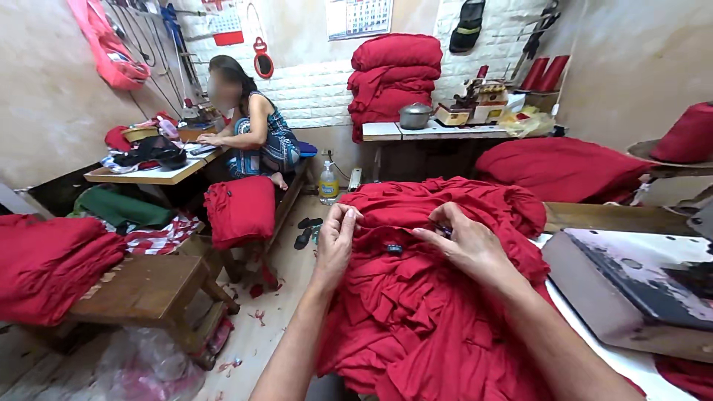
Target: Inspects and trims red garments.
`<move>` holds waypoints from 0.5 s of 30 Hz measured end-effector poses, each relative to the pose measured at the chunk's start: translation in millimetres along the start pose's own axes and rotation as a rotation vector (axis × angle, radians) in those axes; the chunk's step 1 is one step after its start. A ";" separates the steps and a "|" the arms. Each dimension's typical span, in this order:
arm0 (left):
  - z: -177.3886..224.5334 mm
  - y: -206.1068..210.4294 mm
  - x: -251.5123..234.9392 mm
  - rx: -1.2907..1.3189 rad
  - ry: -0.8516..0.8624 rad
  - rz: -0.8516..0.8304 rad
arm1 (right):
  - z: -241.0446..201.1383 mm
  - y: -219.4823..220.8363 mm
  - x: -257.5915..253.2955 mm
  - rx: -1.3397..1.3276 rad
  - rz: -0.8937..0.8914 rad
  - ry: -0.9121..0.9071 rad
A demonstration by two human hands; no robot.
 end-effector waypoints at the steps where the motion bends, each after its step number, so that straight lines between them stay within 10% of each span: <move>1: 3.6 -0.4 -0.2 -0.016 0.009 -0.006 | -4.7 -0.5 -0.9 0.000 0.001 -0.032; 15: 17.6 9.7 2.0 -0.072 0.075 -0.061 | -78.8 21.4 1.8 0.309 0.177 -0.471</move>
Point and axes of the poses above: each hand's wrist, its own x-axis away from the middle knuckle, its own y-axis out of the palm, z = x × y, the point moved 6 cm from there along -x, towards the middle knuckle, and after that the axes turned 4 degrees about z, right-handed, at the moved point
